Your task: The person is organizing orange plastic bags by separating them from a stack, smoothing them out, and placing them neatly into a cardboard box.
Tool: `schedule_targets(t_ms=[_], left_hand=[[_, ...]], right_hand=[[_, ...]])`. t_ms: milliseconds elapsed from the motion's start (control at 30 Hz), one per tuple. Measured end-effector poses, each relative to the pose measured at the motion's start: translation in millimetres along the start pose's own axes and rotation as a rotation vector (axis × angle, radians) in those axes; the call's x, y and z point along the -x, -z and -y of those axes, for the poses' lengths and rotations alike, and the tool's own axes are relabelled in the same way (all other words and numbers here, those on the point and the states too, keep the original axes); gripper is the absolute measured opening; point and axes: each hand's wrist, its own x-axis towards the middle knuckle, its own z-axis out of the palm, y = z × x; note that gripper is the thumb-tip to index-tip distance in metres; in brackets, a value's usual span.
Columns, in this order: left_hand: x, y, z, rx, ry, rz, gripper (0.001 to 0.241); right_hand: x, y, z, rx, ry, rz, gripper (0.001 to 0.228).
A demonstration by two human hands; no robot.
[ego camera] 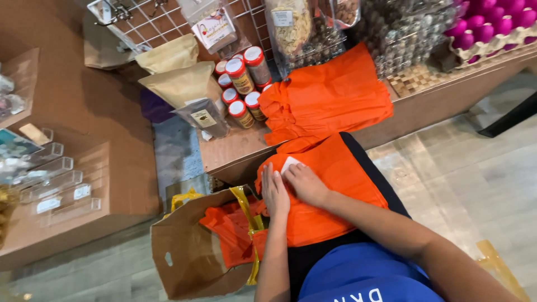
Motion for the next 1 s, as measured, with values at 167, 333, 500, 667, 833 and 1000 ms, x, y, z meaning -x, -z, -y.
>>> schedule_targets(t_ms=[167, 333, 500, 667, 833, 1000], left_hand=[[4.3, 1.7, -5.1, -0.085, 0.019, 0.061, 0.066], [6.8, 6.9, -14.3, -0.101, 0.017, 0.069, 0.069], [7.3, 4.7, -8.1, 0.354, 0.072, -0.028, 0.066], [-8.9, -1.0, 27.2, 0.632, 0.128, -0.167, 0.069], [-11.6, -0.6, 31.6, 0.631, 0.166, -0.215, 0.065], [-0.2, 5.2, 10.9, 0.405, 0.114, -0.175, 0.056]], right_hand=[[31.3, 36.5, -62.0, 0.281, -0.004, 0.117, 0.019], [38.5, 32.6, -109.6, 0.377, -0.06, 0.128, 0.022], [15.0, 52.3, -67.0, 0.146, -0.24, 0.006, 0.029], [5.6, 20.8, 45.3, -0.3, -0.024, -0.011, 0.04], [19.8, 30.3, 44.3, -0.268, 0.15, -0.002, 0.028], [52.2, 52.2, -19.7, -0.044, 0.061, 0.125, 0.011]])
